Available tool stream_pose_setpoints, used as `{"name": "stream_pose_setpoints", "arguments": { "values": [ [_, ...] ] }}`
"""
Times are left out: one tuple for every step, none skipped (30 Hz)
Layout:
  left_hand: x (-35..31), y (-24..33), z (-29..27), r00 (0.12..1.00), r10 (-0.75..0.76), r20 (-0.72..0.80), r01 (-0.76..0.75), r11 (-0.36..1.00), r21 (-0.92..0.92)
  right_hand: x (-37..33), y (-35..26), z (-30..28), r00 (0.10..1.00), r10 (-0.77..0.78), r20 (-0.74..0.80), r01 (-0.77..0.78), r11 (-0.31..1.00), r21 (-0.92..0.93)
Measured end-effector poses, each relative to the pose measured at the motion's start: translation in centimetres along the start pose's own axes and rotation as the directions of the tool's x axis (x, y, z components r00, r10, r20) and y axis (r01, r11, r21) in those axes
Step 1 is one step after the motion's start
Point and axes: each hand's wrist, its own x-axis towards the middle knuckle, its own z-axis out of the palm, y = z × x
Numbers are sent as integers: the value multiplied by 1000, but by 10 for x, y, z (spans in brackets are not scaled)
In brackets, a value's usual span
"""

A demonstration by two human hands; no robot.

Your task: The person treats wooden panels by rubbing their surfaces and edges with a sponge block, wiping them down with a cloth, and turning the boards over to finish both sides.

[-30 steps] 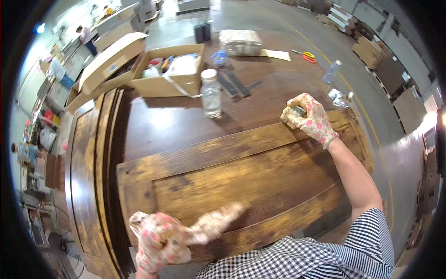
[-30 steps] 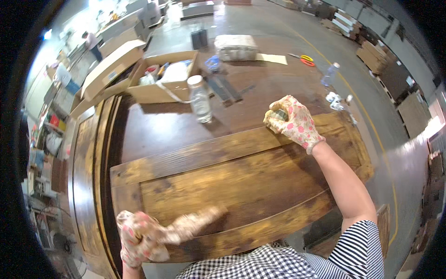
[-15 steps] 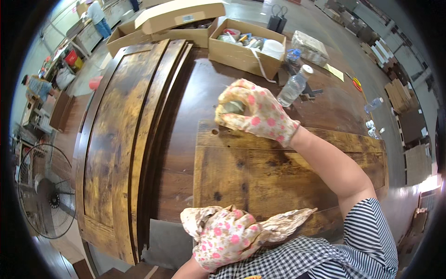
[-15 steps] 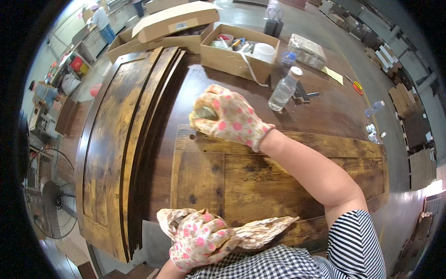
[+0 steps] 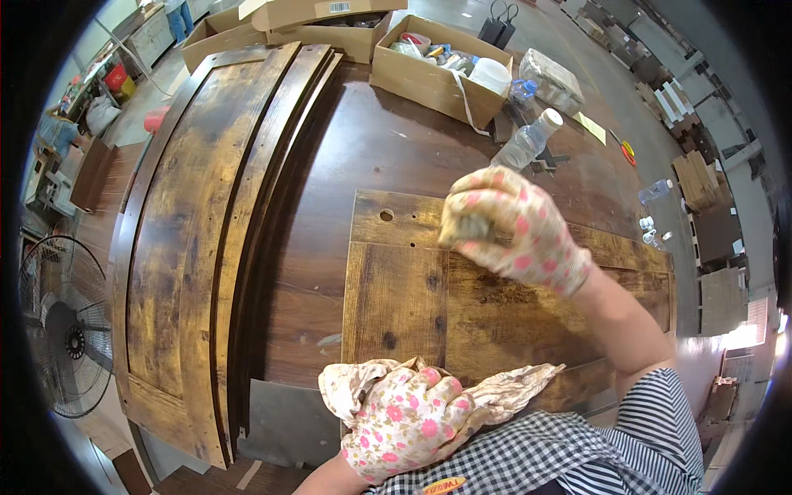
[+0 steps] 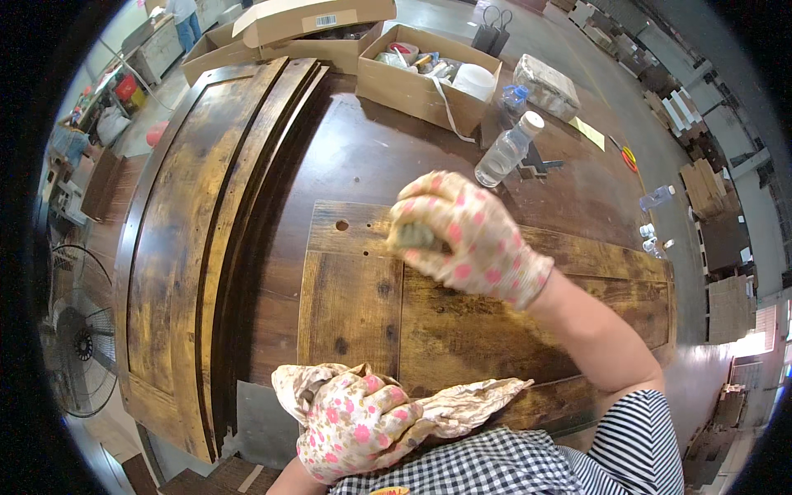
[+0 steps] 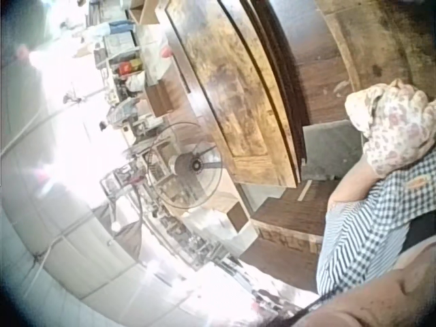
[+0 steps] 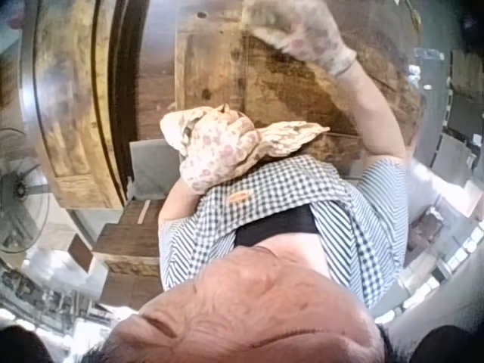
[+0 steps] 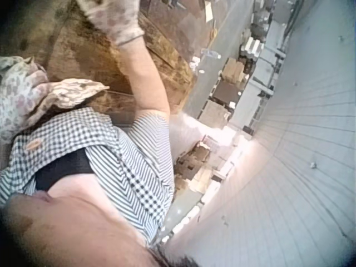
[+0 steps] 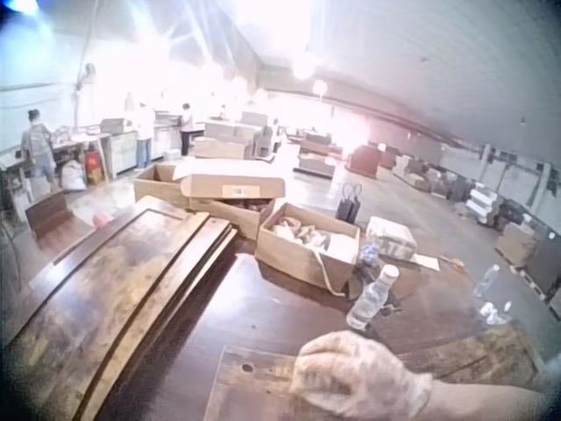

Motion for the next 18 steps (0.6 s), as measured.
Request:
{"name": "stream_pose_setpoints", "arguments": {
  "values": [
    [1,0,0,1000,6,-3,-6,1000,0,0,-6,8,999,-44,-30,44,999,-8],
    [1,0,-2,1000,6,-8,-6,1000,1,3,-10,16,996,-83,-32,83,996,-20],
    [2,1,-2,1000,9,-8,-9,1000,-3,7,-14,22,996,-84,-42,84,996,-1],
    [1,1,-2,1000,-7,21,7,1000,-13,14,-17,30,991,-121,-63,122,992,12],
    [0,1,-2,999,-20,51,22,999,-24,23,-20,37,984,-157,-83,159,987,24],
    [-1,0,1,996,-28,81,31,999,-36,31,-23,46,973,-196,-120,202,979,36],
    [-4,0,3,996,-30,79,32,999,-21,38,-29,53,980,-186,-69,187,982,6],
    [-9,-2,6,999,2,47,-2,1000,11,46,-33,61,979,-192,-71,194,981,21],
    [-15,-4,10,999,33,15,-33,998,44,55,-35,68,977,-201,-70,204,978,34],
    [-23,-5,14,998,61,-18,-60,995,78,63,-37,72,975,-212,-67,216,975,49],
    [-36,-5,15,997,67,-43,-63,995,75,71,-36,75,969,-238,-60,243,966,87],
    [-54,-10,10,994,78,-80,-63,983,174,76,-36,76,971,-228,-70,233,969,79],
    [-65,-7,16,923,-246,-295,221,968,-118,80,-33,76,973,-208,-100,210,978,9],
    [-86,-11,10,821,-366,-439,327,931,-164,82,-31,75,971,-203,-122,197,979,-60],
    [-108,-13,0,649,-345,-678,379,919,-104,83,-30,74,981,-161,-110,153,986,-73],
    [-127,-18,-9,443,-387,-808,433,882,-185,80,-31,73,970,-217,-106,213,976,-49],
    [-144,-20,-17,329,-374,-867,454,868,-201,73,-38,72,967,-239,-92,238,971,-22],
    [-158,-23,-23,230,-307,-924,529,836,-146,68,-46,73,962,-260,-77,261,965,5]
  ]
}}
